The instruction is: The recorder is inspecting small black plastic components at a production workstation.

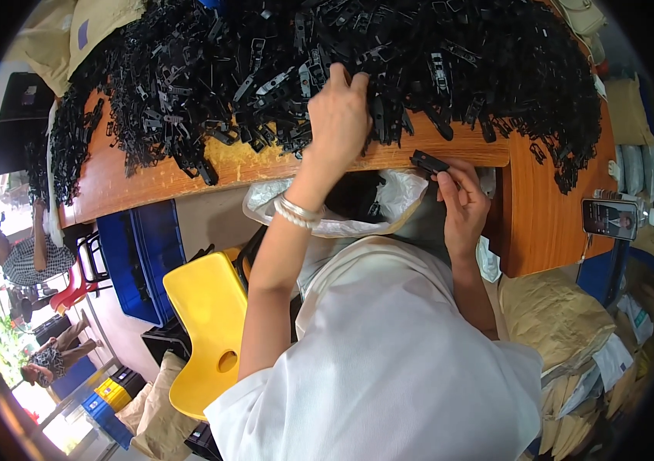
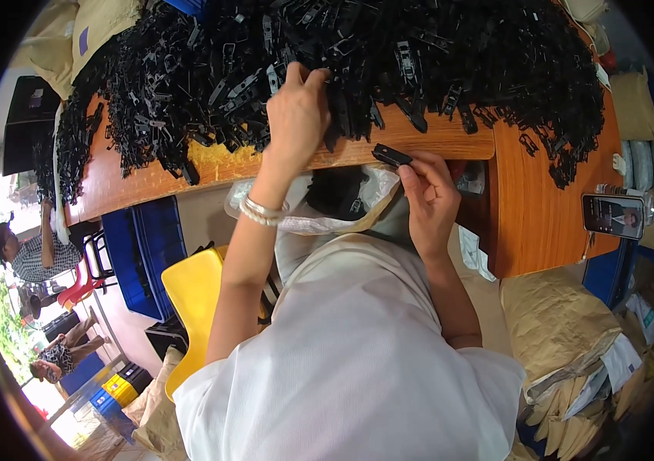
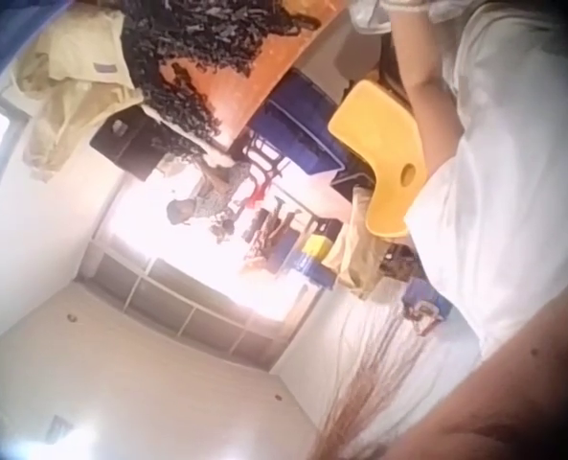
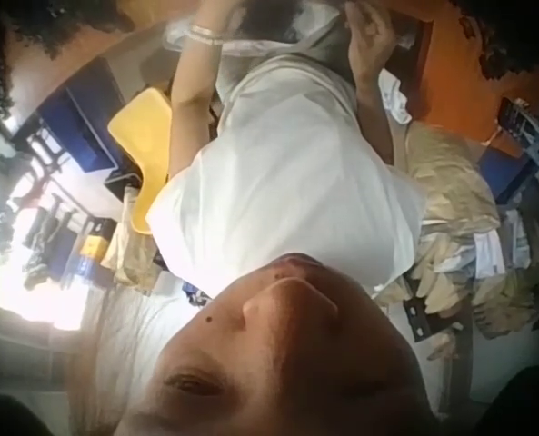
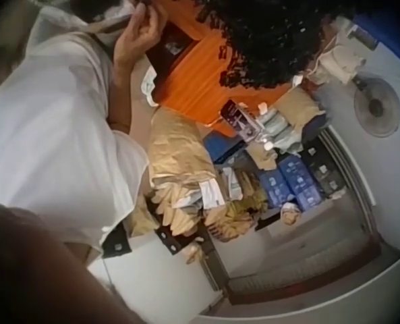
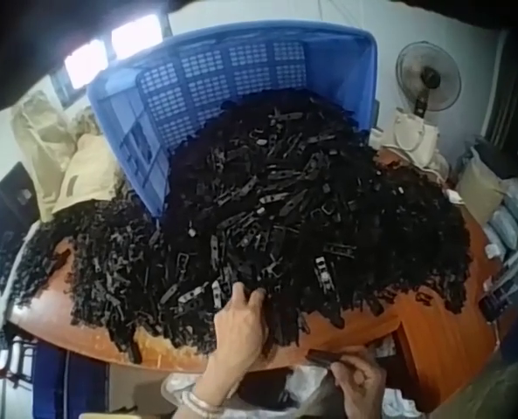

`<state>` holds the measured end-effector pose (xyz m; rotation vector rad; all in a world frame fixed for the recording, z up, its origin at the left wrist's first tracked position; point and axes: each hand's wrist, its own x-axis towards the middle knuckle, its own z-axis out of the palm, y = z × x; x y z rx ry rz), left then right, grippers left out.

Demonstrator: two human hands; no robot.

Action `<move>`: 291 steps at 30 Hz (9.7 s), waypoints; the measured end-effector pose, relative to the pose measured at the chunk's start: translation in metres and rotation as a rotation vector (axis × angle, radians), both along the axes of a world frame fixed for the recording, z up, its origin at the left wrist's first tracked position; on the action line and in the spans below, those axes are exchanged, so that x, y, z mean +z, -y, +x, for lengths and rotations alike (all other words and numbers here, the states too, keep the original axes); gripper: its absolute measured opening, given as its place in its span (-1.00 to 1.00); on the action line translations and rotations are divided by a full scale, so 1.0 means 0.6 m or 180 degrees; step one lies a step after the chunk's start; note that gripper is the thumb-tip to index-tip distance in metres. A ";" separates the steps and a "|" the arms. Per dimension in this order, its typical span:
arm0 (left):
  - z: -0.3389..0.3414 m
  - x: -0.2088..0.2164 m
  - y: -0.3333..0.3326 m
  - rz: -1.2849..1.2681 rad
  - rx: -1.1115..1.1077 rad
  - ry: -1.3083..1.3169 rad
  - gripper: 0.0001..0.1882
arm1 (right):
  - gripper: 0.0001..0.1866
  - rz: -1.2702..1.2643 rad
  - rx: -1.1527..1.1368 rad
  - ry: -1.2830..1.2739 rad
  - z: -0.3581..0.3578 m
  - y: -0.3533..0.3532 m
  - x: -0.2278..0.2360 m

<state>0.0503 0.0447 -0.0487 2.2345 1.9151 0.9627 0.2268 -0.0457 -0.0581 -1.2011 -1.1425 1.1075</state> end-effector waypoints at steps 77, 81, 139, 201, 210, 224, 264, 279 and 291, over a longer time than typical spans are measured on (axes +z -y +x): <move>-0.223 0.075 -0.311 0.0402 -0.0378 -0.2220 -0.86 | -0.78 -0.0856 0.0482 -0.0387 -0.052 -0.064 0.077; -0.213 0.087 -0.331 0.0339 -0.0246 -0.2735 -0.87 | -0.77 -0.0863 0.0408 -0.0285 -0.048 -0.065 0.085; -0.102 0.116 0.170 -0.0587 -0.0992 0.1891 -0.66 | -0.63 0.1409 0.1692 0.1211 -0.076 -0.050 0.118; -0.097 0.054 0.103 -0.1366 -0.0254 0.4105 -0.55 | -0.89 0.0710 -0.1576 0.3659 0.135 -0.116 -0.040; -0.068 0.011 0.120 -0.2414 -0.1291 0.5627 -0.68 | -0.89 0.1348 -0.0371 0.2003 0.061 -0.079 0.049; -0.043 0.014 0.142 -0.3125 -0.1795 0.6312 -0.68 | -0.83 0.2517 0.1426 0.2400 -0.044 -0.055 0.096; -0.058 0.037 0.105 -0.2742 -0.0525 0.4187 -0.56 | -0.87 -0.0146 0.0240 0.0333 -0.080 -0.021 0.035; -0.084 0.079 0.095 -0.2031 -0.1332 0.4003 -0.88 | -0.81 -0.0097 0.0793 -0.0665 -0.126 -0.040 0.084; -0.287 0.124 -0.162 -0.0346 -0.0091 0.0990 -0.90 | -0.78 -0.0704 0.0275 -0.0487 -0.095 -0.064 0.082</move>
